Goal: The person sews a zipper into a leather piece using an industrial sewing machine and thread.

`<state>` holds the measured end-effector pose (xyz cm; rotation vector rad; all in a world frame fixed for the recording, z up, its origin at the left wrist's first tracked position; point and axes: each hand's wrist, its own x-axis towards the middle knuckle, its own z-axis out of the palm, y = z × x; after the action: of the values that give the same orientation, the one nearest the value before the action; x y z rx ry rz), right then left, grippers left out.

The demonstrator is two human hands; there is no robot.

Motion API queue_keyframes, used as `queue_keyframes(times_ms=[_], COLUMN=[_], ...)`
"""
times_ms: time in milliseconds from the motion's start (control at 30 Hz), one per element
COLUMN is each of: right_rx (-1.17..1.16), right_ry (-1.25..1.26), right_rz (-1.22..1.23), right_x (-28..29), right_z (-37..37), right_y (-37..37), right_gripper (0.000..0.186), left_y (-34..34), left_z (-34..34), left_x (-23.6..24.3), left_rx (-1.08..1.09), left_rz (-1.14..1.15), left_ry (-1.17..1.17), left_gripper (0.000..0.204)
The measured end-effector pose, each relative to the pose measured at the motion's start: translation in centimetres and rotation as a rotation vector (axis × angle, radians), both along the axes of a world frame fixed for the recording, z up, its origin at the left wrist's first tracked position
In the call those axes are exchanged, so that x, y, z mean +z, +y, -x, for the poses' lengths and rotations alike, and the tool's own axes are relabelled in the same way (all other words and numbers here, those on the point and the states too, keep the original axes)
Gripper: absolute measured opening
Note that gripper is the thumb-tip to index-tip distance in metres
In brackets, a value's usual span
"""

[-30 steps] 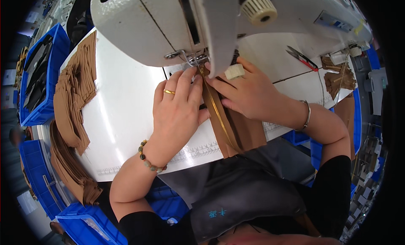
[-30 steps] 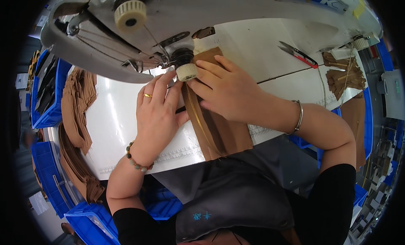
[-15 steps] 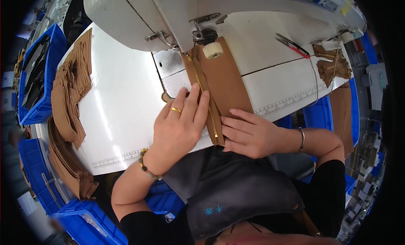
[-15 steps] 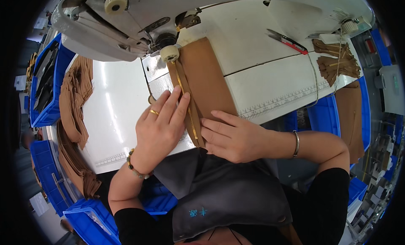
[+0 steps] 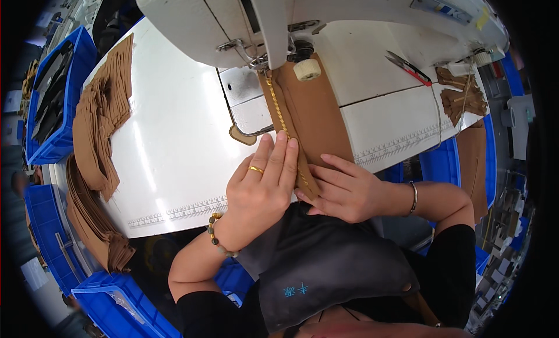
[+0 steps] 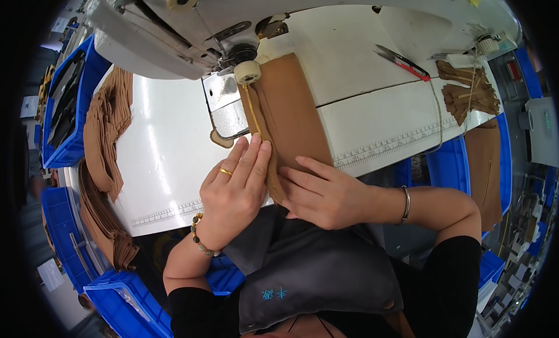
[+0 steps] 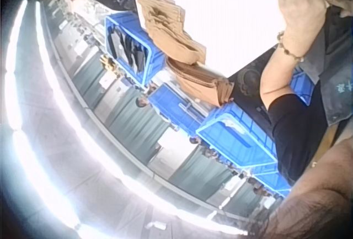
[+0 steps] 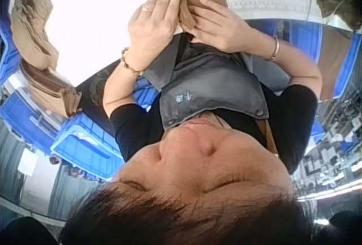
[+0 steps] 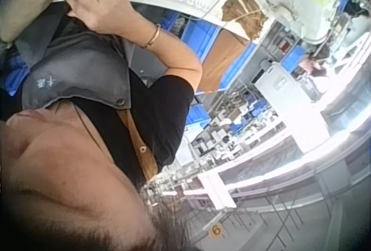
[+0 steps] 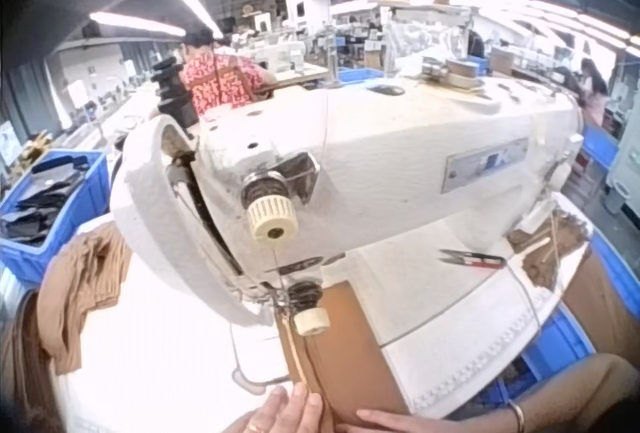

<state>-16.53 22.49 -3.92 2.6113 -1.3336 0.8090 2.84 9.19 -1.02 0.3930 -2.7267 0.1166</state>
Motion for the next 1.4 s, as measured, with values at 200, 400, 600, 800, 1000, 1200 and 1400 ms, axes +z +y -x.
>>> queue_keyframes(times_ms=[200, 400, 600, 800, 1000, 1200, 1400], right_rx=[-0.009, 0.101, -0.028, -0.119, -0.118, -0.109, -0.107], right_ry=[-0.025, -0.14, -0.153, -0.043, -0.031, -0.023, -0.016], right_rz=[0.034, -0.064, -0.038, -0.081, -0.133, -0.125, -0.166], right_x=[0.0, 2.3, 3.6, 1.9, 1.4, 1.7, 1.9], right_z=[-0.2, 0.8, 4.2, 4.4, 4.9, 4.6, 4.6], right_y=[-0.2, -0.9, -7.1, -11.6, -11.4, -11.5, -11.2], right_gripper=[0.043, 0.032, 0.021, 0.045, 0.06, 0.069, 0.073], left_y=[0.0, 0.2, 0.4, 0.4, 1.0, 2.1, 2.6], left_z=[0.1, 0.1, 0.0, -0.1, -0.3, -1.0, -1.7], left_x=[0.0, 0.5, 0.6, 0.9, 0.9, 0.5, 0.5], left_rx=[-0.009, 0.011, 0.015, 0.025, 0.03, -0.011, -0.034], left_rz=[-0.019, -0.064, -0.056, -0.054, -0.078, -0.075, -0.146], left_ry=[0.002, -0.042, -0.065, -0.088, -0.043, 0.024, 0.04], left_gripper=[0.043, 0.044, 0.049, 0.054, 0.047, 0.033, 0.036])
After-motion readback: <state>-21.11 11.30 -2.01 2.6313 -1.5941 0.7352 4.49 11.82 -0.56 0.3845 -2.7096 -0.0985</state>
